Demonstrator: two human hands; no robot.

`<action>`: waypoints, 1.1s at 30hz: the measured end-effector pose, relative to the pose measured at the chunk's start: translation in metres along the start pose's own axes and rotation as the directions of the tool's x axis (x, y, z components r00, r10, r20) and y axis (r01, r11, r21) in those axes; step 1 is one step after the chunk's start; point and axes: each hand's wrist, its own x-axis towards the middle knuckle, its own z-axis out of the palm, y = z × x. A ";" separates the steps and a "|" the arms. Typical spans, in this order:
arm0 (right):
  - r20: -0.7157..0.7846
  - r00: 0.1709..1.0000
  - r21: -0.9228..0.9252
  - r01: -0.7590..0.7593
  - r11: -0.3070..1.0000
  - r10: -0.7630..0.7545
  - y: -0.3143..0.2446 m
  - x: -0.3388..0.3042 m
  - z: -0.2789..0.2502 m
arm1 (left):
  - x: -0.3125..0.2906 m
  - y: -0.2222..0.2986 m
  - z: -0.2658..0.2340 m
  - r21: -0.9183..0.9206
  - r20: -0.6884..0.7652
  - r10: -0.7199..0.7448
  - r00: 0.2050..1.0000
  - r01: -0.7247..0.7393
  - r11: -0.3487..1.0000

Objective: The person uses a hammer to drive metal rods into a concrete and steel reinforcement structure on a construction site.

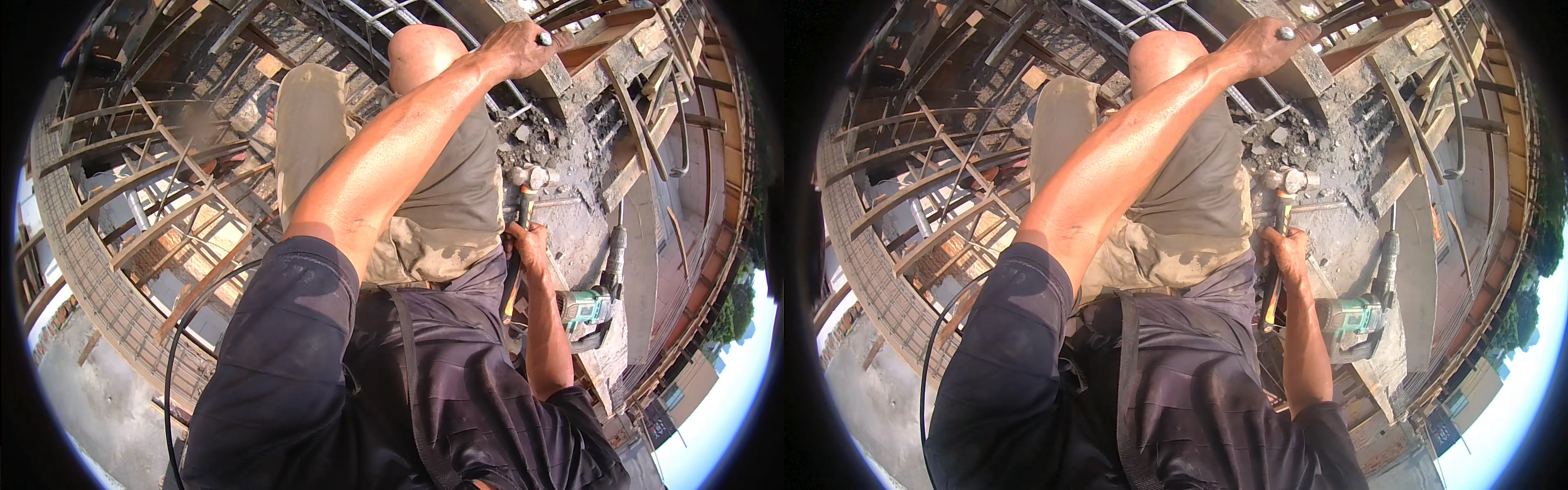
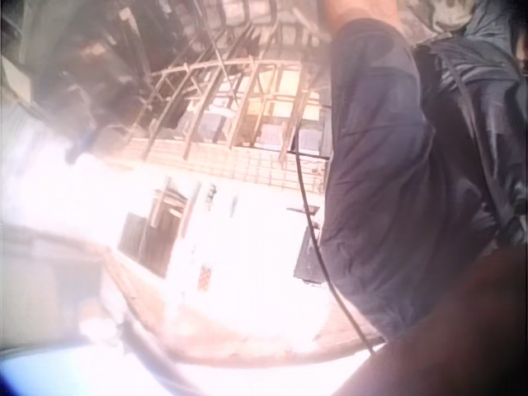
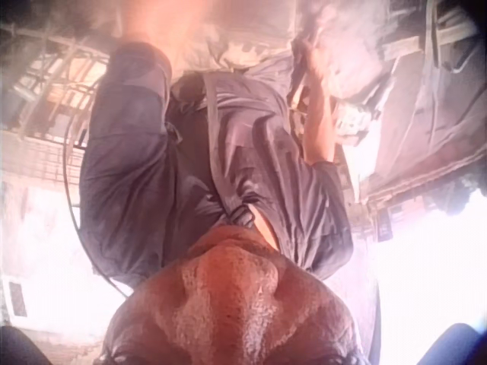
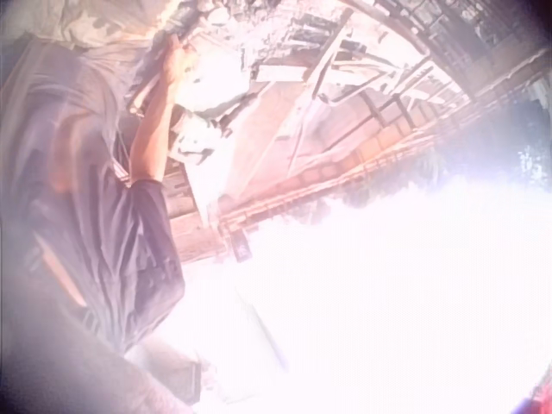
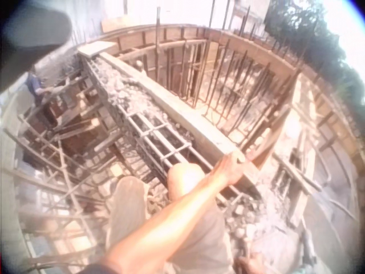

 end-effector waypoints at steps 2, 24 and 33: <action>0.015 1.000 -0.004 -0.009 1.000 0.009 -0.004 -0.001 0.001 | 0.004 -0.007 -0.010 -0.066 -0.138 0.039 0.990 -0.049 0.997; -0.020 0.998 0.006 -0.067 0.998 0.067 -0.003 0.003 -0.006 | -0.013 0.236 -0.136 -0.177 -0.549 0.309 0.777 -0.469 0.865; 0.011 0.999 0.010 -0.037 0.999 0.037 0.000 0.007 -0.009 | -0.007 0.240 -0.142 -0.140 -0.660 0.294 0.691 -0.498 0.856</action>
